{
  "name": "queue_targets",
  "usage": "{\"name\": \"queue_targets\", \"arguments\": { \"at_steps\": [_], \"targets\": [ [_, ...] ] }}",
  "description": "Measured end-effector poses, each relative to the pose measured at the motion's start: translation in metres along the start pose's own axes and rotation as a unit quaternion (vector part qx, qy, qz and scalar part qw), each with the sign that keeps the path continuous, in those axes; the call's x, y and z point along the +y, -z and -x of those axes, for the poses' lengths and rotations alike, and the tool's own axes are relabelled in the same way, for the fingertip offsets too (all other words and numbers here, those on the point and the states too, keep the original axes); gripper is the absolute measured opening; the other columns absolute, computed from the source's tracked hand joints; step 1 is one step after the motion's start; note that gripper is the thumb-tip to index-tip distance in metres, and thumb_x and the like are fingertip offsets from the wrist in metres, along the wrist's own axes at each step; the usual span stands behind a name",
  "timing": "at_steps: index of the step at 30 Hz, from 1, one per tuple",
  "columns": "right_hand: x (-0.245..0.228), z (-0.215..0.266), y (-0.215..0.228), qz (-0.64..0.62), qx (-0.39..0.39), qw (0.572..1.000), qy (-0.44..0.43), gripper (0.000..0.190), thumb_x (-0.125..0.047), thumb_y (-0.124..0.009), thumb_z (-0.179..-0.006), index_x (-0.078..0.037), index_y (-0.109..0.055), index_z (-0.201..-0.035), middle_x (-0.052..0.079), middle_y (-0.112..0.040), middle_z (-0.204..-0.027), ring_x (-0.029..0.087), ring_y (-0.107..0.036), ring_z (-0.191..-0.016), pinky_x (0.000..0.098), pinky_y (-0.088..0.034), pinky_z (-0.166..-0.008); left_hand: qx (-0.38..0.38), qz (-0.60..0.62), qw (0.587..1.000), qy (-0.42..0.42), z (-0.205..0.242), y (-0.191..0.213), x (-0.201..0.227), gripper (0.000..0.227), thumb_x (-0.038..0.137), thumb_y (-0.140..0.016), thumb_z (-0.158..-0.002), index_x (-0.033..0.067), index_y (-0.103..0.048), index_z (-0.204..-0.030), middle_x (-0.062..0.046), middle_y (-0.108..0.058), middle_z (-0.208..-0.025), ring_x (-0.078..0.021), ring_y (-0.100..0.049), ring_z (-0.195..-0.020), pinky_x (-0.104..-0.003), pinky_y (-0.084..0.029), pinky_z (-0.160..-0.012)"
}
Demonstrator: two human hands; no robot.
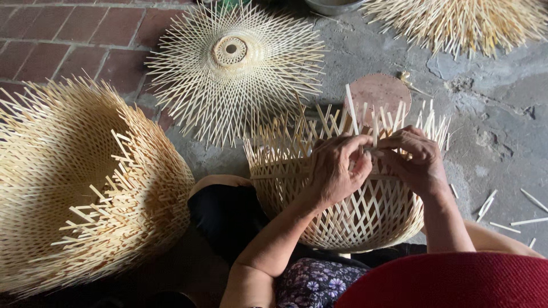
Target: The person is weaving a bamboo basket by hand, threading thin bamboo strips through the frame and applying glue to secure the joints.
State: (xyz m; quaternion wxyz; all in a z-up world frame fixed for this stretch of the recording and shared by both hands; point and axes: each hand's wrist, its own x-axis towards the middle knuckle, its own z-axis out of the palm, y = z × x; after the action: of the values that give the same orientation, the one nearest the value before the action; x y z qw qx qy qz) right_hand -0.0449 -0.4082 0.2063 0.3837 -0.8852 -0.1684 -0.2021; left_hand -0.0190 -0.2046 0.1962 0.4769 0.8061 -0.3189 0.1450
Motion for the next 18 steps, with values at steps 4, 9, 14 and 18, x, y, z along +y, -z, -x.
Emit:
{"name": "queue_targets", "arguments": {
  "at_steps": [4,9,14,18],
  "targets": [
    [-0.013,0.010,0.006,-0.031,0.028,0.997,-0.065,0.018,-0.013,-0.080,-0.086,-0.014,-0.072,-0.103,-0.002,-0.073,-0.108,0.015,-0.070,-0.103,0.0312,-0.060,-0.088,0.039,-0.002,0.999,-0.015,-0.006,0.000,0.010,0.012,0.022,-0.070,-0.098,0.0102,-0.071,-0.102,0.000,-0.067,-0.077,-0.0067,-0.055,-0.058,-0.025,-0.043,-0.052],
    [-0.007,0.017,-0.001,0.111,0.052,0.991,0.062,0.018,-0.014,-0.087,-0.088,-0.016,-0.075,-0.101,0.002,-0.075,-0.108,0.020,-0.069,-0.109,0.0329,-0.056,-0.092,0.035,-0.027,0.999,0.025,-0.013,0.000,0.018,0.019,0.021,-0.072,-0.101,0.0109,-0.068,-0.085,0.000,-0.064,-0.067,-0.0081,-0.053,-0.051,-0.028,-0.041,-0.050],
    [-0.011,0.029,0.001,0.059,0.047,0.997,0.029,0.021,-0.014,-0.087,-0.095,-0.015,-0.074,-0.112,0.002,-0.072,-0.113,0.018,-0.065,-0.112,0.0332,-0.050,-0.097,0.025,0.012,0.999,0.045,-0.014,0.009,0.016,0.019,0.022,-0.068,-0.103,0.0098,-0.064,-0.088,0.000,-0.065,-0.074,-0.0097,-0.060,-0.060,-0.028,-0.046,-0.059],
    [-0.027,0.018,0.006,0.093,0.037,0.995,0.007,0.029,-0.013,-0.086,-0.086,-0.007,-0.075,-0.112,0.007,-0.072,-0.115,0.026,-0.065,-0.115,0.0417,-0.050,-0.102,0.041,-0.041,0.998,0.023,-0.012,0.006,0.018,0.016,0.020,-0.069,-0.102,0.0095,-0.064,-0.091,-0.001,-0.065,-0.075,-0.0105,-0.061,-0.062,-0.030,-0.047,-0.061]
  ]
}}
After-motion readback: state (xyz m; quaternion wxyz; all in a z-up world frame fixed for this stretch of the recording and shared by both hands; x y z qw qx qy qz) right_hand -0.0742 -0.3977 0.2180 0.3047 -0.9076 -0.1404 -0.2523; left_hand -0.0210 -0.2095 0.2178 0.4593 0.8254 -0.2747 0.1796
